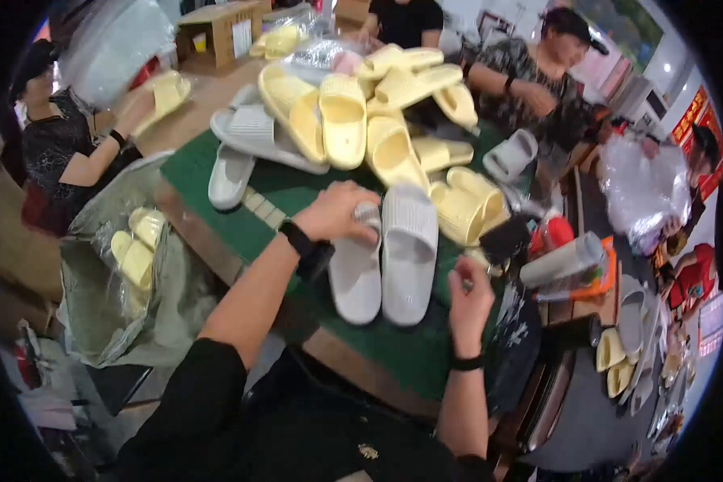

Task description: Manually assembling and trimming components of yellow and white foam sandals.

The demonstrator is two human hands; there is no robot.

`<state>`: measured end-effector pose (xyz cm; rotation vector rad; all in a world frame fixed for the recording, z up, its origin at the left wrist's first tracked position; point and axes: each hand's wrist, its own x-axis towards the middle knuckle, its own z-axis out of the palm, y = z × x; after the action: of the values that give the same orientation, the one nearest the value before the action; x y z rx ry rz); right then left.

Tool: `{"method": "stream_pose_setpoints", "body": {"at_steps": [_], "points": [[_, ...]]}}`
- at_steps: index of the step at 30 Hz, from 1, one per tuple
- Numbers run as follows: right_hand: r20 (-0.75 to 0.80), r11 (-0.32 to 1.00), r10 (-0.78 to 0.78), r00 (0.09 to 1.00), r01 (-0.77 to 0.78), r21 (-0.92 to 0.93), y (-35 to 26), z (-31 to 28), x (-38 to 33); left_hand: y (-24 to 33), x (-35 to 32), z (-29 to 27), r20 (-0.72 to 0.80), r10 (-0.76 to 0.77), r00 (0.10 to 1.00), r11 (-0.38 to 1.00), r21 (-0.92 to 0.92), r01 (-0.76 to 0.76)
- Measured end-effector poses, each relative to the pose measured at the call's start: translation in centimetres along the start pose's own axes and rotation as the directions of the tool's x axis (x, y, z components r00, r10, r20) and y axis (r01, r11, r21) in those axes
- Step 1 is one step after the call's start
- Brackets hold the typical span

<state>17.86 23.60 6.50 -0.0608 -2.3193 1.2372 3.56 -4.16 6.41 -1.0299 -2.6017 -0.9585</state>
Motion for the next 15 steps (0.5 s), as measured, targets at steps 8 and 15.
{"method": "stream_pose_setpoints", "body": {"at_steps": [8, 15], "points": [[-0.213, 0.973, 0.136, 0.967, -0.09, 0.212, -2.2, -4.9, 2.8, 1.4, 1.7, -2.2, -0.019, -0.022, 1.0, 0.991, -0.133, 0.019], [-0.183, 0.973, 0.076, 0.98, -0.033, 0.227, -4.3, -2.3, 4.0, 1.7, 3.1, -1.3, -0.056, 0.017, 0.998, 0.98, -0.196, -0.027]]}}
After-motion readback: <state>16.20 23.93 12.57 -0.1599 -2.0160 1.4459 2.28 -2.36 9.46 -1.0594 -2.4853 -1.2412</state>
